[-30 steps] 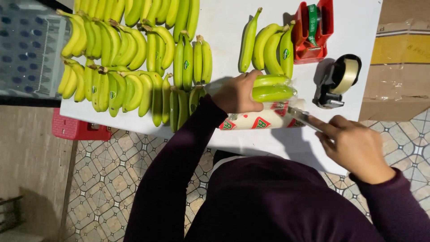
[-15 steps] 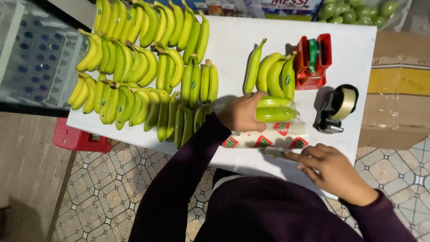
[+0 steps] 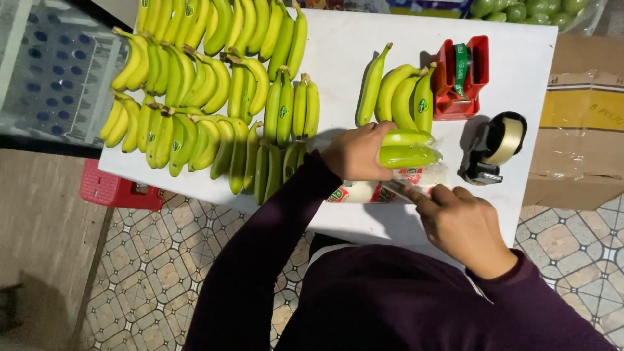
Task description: Wrapping bunches of green bananas in plastic bags and sealing them with a tape dispenser on a table.
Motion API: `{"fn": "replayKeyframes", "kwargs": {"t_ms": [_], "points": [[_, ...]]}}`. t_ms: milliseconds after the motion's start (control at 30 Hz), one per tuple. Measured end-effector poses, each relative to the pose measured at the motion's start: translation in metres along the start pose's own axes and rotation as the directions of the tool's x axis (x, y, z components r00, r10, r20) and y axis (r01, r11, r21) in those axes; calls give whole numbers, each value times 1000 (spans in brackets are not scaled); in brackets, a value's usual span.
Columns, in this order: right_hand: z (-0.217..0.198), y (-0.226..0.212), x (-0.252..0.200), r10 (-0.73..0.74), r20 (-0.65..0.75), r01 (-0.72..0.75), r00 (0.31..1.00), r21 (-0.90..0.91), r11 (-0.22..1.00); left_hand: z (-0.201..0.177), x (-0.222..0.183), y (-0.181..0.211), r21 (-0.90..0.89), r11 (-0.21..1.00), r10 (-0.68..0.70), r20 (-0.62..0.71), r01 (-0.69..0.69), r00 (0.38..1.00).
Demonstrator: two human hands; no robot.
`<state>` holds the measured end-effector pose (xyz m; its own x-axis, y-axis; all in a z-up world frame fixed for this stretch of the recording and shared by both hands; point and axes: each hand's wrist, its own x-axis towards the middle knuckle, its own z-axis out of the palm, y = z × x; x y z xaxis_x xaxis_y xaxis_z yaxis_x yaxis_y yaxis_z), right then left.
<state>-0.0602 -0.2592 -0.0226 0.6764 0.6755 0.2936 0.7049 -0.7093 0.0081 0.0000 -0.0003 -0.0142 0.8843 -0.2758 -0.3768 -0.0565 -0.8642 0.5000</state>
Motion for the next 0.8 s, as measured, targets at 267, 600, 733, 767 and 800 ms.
{"fn": "replayKeyframes", "kwargs": {"t_ms": [267,600,733,767,800], "points": [[-27,23,-19,279,453,-371,847,128,920,6,-4,-23,-26,998,42,-212,-48,976],[10,-23,-17,266,663,-540,700,734,-411,-20,-13,-1,-75,985,-166,-151,156,975],[18,-62,4,398,591,-427,702,796,-429,-30,-23,6,-104,986,-139,-126,127,982],[28,-77,4,404,589,-401,700,792,-460,-28,-24,3,-110,989,-116,-173,97,978],[37,-88,5,406,587,-381,700,789,-483,-26,-24,1,-125,990,-94,-225,67,970]]}}
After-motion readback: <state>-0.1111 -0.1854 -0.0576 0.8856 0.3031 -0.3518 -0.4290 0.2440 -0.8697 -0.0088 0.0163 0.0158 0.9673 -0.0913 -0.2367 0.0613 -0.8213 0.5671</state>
